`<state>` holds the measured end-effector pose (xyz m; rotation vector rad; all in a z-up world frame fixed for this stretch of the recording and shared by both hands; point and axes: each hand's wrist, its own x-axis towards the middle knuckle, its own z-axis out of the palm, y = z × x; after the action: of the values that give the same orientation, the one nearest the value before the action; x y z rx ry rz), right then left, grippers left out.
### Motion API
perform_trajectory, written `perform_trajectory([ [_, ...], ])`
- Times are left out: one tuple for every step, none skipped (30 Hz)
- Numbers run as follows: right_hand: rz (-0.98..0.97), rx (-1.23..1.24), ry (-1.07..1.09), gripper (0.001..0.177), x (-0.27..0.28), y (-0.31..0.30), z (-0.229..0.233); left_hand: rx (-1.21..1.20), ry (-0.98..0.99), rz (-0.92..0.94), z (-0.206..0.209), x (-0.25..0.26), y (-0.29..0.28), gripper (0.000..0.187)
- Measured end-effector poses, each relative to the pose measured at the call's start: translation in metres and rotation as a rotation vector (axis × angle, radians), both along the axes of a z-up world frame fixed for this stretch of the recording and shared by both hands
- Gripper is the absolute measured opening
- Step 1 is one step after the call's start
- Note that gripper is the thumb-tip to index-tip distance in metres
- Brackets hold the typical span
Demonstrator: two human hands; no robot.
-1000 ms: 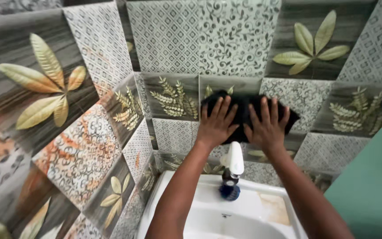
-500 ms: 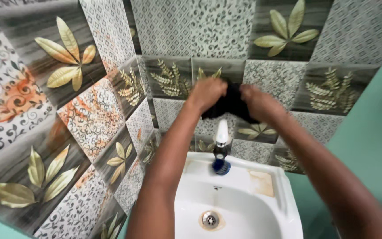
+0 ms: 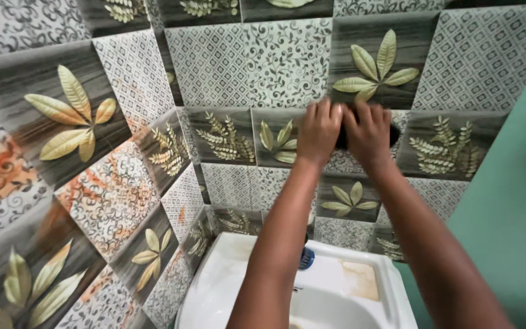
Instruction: The person scrubs a white bathroom sink with a blue brush and rinses it under running water. They then wet a dark cloth and wipe the patterned tiles on the wall above the sink, repeatedly rinsing and wringing the cloth.
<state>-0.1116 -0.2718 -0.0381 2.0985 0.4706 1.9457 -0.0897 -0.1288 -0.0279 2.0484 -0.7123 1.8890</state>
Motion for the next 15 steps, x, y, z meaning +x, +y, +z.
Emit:
perform_trajectory([
  [0.005,0.011,0.031,0.030,0.003,-0.004,-0.022,0.015,0.031,0.012,-0.021,0.000,-0.002,0.006],
  [0.010,0.026,0.069,0.029,0.003,-0.007,-0.045,0.013,0.078,0.027,-0.040,-0.002,-0.003,0.005],
  [0.005,0.015,0.093,0.028,0.003,-0.010,-0.065,0.011,0.124,0.043,-0.057,-0.004,-0.005,0.007],
  [0.002,0.006,0.109,0.027,0.004,-0.013,-0.080,0.011,0.163,0.059,-0.069,-0.005,-0.007,0.009],
  [-0.001,-0.004,0.125,0.027,0.005,-0.014,-0.094,0.013,0.201,0.082,-0.079,-0.007,-0.010,0.007],
  [0.008,0.011,0.129,0.026,0.008,-0.017,-0.102,0.010,0.231,0.104,-0.086,-0.007,-0.015,0.005],
  [0.016,0.026,0.132,0.025,0.009,-0.019,-0.112,0.008,0.261,0.127,-0.094,-0.007,-0.021,0.005],
  [0.025,0.037,0.129,0.025,0.012,-0.020,-0.121,-0.015,0.346,0.131,-0.102,-0.006,-0.027,0.006],
  [0.023,0.013,0.154,0.025,0.013,-0.021,-0.132,-0.038,0.431,0.134,-0.113,-0.005,-0.034,0.008],
  [0.017,-0.010,0.177,0.025,0.013,-0.024,-0.143,-0.060,0.515,0.134,-0.125,-0.002,-0.039,0.009],
  [0.011,-0.034,0.200,0.025,0.013,-0.027,-0.153,-0.070,0.527,0.102,-0.142,0.000,-0.038,0.011],
  [0.054,-0.072,0.217,0.025,0.007,-0.030,-0.167,-0.075,0.547,0.064,-0.165,-0.002,-0.038,0.013],
  [0.097,-0.110,0.235,0.026,0.002,-0.034,-0.179,-0.070,0.697,0.070,-0.184,0.001,-0.039,0.013],
  [0.138,-0.148,0.258,0.027,-0.007,-0.038,-0.189,-0.062,0.852,0.073,-0.204,0.003,-0.041,0.014],
  [0.122,-0.180,0.424,0.029,-0.014,-0.041,-0.195,-0.099,0.945,-0.023,-0.225,0.000,-0.041,0.016],
])
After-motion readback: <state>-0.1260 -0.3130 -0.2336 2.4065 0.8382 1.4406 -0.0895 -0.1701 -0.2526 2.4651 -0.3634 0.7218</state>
